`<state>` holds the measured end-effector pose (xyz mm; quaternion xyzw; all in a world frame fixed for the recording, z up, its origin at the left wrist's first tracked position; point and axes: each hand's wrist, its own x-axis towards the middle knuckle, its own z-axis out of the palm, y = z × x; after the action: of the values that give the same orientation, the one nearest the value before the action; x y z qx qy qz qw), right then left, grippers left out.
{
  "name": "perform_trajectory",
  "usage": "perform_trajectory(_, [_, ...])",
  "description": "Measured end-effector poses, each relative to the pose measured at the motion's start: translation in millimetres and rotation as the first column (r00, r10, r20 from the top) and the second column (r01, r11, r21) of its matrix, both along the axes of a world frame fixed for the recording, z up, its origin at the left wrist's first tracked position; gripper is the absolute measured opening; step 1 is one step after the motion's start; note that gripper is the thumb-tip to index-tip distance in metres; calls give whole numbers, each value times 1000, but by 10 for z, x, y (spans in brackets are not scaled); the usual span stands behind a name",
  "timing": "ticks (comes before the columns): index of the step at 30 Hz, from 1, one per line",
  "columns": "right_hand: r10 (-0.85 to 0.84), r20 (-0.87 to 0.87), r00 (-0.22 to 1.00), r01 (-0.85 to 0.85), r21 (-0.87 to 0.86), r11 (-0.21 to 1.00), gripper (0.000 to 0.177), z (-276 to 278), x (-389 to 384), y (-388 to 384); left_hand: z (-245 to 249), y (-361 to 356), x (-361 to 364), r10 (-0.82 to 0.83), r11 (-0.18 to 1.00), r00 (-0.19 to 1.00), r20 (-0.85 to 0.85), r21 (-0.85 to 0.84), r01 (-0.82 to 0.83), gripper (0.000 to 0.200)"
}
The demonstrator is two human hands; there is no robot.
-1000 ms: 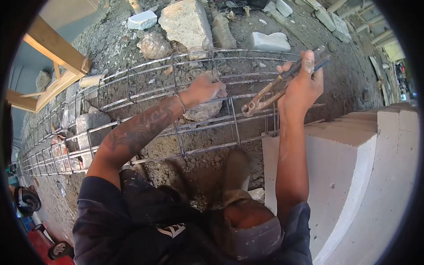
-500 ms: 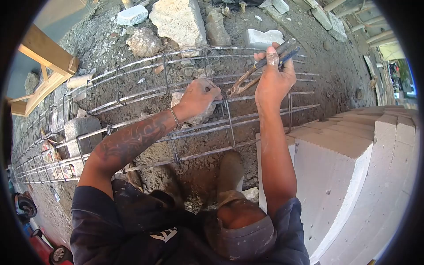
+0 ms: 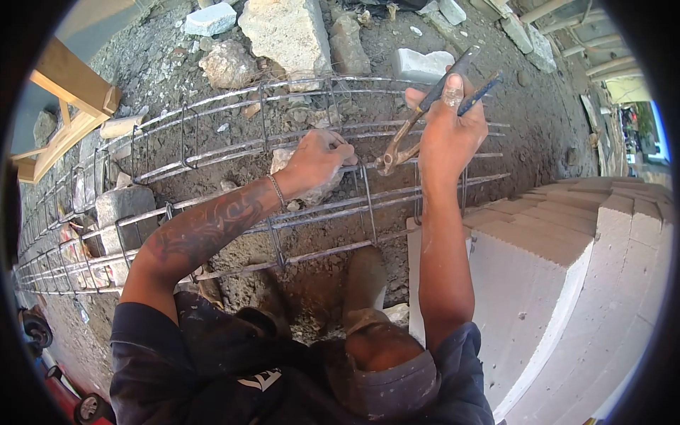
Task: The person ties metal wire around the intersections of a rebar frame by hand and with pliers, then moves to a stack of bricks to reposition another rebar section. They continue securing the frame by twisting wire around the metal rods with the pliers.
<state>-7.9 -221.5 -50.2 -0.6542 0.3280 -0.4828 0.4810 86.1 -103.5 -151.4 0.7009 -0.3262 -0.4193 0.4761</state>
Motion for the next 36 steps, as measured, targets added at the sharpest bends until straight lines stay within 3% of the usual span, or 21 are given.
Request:
perform_trajectory(3, [10, -33, 999, -9, 12, 1000, 36, -125, 5, 13, 32, 12, -10, 24, 999, 1000, 9, 22, -24, 26])
perform_trajectory(5, [2, 149, 989, -18, 107, 994, 38, -105, 57, 114, 48, 14, -10, 11, 999, 1000, 19, 39, -11, 26])
perform_trajectory(11, [72, -34, 997, -70, 52, 996, 53, -1, 57, 356, 46, 9, -19, 19, 1000, 996, 89, 5, -20, 25])
perform_trajectory(17, [96, 29, 995, -97, 28, 995, 62, -10, 55, 459, -19, -1, -29, 33, 999, 989, 142, -39, -27, 27])
perform_trajectory(23, [81, -89, 993, -87, -69, 994, 55, -107, 86, 403, -36, -7, -29, 28, 999, 990, 139, -22, -25, 28])
perform_trajectory(29, [60, -170, 984, -67, -31, 997, 52, -55, 160, 443, -23, -4, -47, 57, 998, 984, 171, -15, -55, 27])
perform_trajectory(36, [-17, -55, 998, 11, -118, 993, 40, -104, 330, 342, -11, 8, -30, 56, 998, 983, 174, -47, -49, 28])
